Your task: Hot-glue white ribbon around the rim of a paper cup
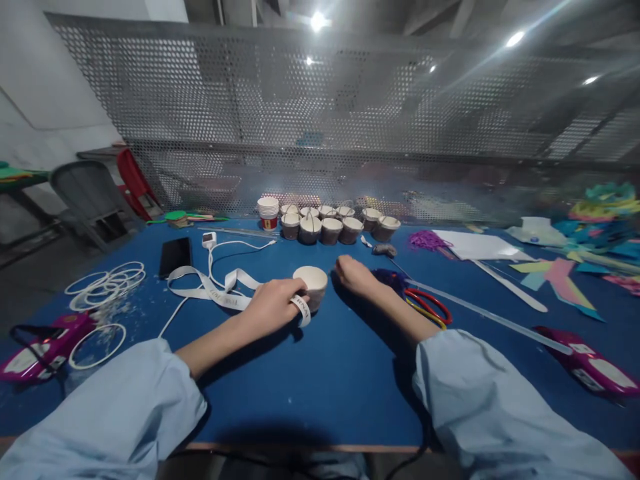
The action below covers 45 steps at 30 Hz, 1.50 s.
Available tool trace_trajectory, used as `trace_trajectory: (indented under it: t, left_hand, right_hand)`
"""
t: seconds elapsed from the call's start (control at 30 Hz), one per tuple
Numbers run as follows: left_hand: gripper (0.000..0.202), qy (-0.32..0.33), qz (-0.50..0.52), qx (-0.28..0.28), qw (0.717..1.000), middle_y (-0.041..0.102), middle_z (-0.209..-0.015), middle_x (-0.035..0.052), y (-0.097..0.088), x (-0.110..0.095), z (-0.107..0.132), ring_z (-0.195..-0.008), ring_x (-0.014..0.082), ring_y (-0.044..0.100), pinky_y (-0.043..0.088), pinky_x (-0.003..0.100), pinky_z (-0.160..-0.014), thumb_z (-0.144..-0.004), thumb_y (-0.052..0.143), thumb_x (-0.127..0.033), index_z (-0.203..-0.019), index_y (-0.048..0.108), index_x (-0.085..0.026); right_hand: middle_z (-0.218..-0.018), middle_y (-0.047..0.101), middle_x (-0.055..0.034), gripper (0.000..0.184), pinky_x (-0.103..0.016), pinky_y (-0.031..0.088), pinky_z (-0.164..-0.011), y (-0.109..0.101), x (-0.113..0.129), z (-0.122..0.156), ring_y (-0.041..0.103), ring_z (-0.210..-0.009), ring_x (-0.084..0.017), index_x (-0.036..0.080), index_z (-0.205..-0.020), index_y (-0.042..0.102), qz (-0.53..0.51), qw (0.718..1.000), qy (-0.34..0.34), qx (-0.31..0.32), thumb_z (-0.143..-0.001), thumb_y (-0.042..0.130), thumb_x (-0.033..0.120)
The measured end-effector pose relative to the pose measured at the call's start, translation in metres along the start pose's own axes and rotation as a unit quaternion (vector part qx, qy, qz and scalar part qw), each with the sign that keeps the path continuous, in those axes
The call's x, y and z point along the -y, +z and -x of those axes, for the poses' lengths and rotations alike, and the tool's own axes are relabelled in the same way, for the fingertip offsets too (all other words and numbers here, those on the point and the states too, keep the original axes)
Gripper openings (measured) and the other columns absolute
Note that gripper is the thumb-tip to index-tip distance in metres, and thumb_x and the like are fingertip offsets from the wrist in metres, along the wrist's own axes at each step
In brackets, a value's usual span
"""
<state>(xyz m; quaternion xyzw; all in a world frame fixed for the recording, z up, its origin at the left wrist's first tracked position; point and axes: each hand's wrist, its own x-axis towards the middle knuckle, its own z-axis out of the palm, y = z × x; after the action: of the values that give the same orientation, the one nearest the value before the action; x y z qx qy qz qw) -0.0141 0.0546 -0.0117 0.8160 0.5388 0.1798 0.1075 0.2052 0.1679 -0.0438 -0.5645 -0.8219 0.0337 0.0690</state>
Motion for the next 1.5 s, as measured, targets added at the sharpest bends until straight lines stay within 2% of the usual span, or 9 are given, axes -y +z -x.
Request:
trace_trajectory:
  t: [0.2,0.37,0.5,0.63,0.83,1.1,1.2,1.33,1.5]
  left_hand:
    - [0.017,0.041,0.017,0.027,0.999,0.072,-0.095,0.0047,0.010,-0.007,0.000,-0.088,0.0229,0.066,0.041,0.028,-0.068,-0.088,0.048,-0.029,-0.092,0.063,-0.023]
    - [0.017,0.034,0.017,0.041,0.998,0.072,-0.094,0.0043,0.015,-0.010,0.002,-0.086,0.0227,0.066,0.041,0.027,-0.065,-0.088,0.047,-0.029,-0.091,0.063,-0.024]
    - [0.019,0.017,0.017,0.034,0.999,0.073,-0.096,0.0052,0.022,-0.013,0.004,-0.087,0.0243,0.067,0.040,0.028,-0.063,-0.089,0.047,-0.031,-0.095,0.064,-0.024]
    - [0.022,0.005,0.028,0.015,0.999,0.073,-0.095,0.0054,0.029,-0.017,0.007,-0.087,0.0243,0.068,0.041,0.028,-0.065,-0.090,0.046,-0.035,-0.096,0.064,-0.024]
    - [0.030,0.012,0.076,0.017,0.997,0.072,-0.099,0.0049,0.027,-0.019,0.012,-0.088,0.0222,0.067,0.045,0.028,-0.070,-0.090,0.046,-0.032,-0.117,0.056,-0.026]
    - [0.034,-0.036,0.104,-0.055,0.992,0.069,-0.091,0.0049,0.003,-0.007,0.005,-0.082,0.0215,0.065,0.046,0.032,-0.074,-0.088,0.041,-0.023,-0.121,0.051,-0.021]
    - [0.036,-0.049,0.092,-0.036,0.994,0.068,-0.091,0.0047,0.003,-0.005,0.001,-0.084,0.0219,0.065,0.046,0.033,-0.075,-0.086,0.040,-0.018,-0.120,0.052,-0.021]
    - [0.037,-0.040,0.089,-0.024,0.995,0.069,-0.094,0.0050,0.002,-0.011,-0.001,-0.087,0.0225,0.064,0.046,0.033,-0.076,-0.086,0.038,-0.018,-0.120,0.051,-0.021]
    - [0.036,0.006,0.093,-0.040,0.995,0.068,-0.100,0.0058,-0.005,-0.026,-0.001,-0.088,0.0217,0.065,0.047,0.033,-0.078,-0.086,0.037,-0.018,-0.120,0.051,-0.021]
  right_hand:
    - [-0.119,0.059,-0.0095,0.033,-0.042,0.052,-0.084,-0.028,-0.019,-0.034,0.060,-0.101,-0.022,0.016,-0.119,0.056,-0.015,0.979,0.155,-0.134,-0.091,0.056,0.034]
    - [-0.113,0.063,-0.0103,0.030,-0.042,0.051,-0.086,-0.039,-0.015,-0.029,0.062,-0.100,-0.022,0.014,-0.118,0.056,-0.041,0.973,0.156,-0.167,-0.093,0.053,0.030]
    - [-0.107,0.067,-0.0182,0.033,-0.044,0.046,-0.090,-0.048,0.002,0.000,0.061,-0.106,-0.029,0.012,-0.113,0.061,-0.074,0.979,0.083,-0.171,-0.097,0.036,0.024]
    - [-0.121,0.065,-0.0086,0.029,-0.033,0.044,-0.097,-0.047,0.025,0.052,0.058,-0.113,-0.021,0.018,-0.109,0.064,-0.118,0.983,-0.078,-0.119,-0.088,0.044,0.017]
    - [-0.097,0.066,-0.0090,0.023,-0.031,0.050,-0.076,-0.021,0.035,0.103,0.063,-0.087,-0.019,0.018,-0.104,0.060,-0.145,0.949,-0.265,-0.086,-0.089,0.043,0.017]
    - [-0.104,0.067,-0.0117,0.026,-0.034,0.047,-0.070,-0.014,0.018,0.098,0.063,-0.080,-0.022,0.016,-0.105,0.062,-0.068,0.966,-0.228,-0.103,-0.084,0.045,0.017]
    - [-0.121,0.062,-0.0108,0.037,-0.033,0.049,-0.076,-0.022,0.018,0.104,0.063,-0.093,-0.021,0.019,-0.119,0.055,-0.149,0.957,-0.196,-0.154,-0.085,0.044,0.017]
    - [-0.095,0.069,-0.0066,0.024,-0.028,0.048,-0.065,-0.036,0.025,0.111,0.062,-0.073,-0.016,0.020,-0.100,0.062,-0.295,0.923,-0.106,-0.223,-0.086,0.042,0.022]
    - [-0.081,0.069,-0.0037,0.022,-0.027,0.049,-0.059,-0.049,0.043,0.112,0.063,-0.068,-0.016,0.020,-0.092,0.065,-0.490,0.868,-0.036,-0.077,-0.083,0.054,0.036]
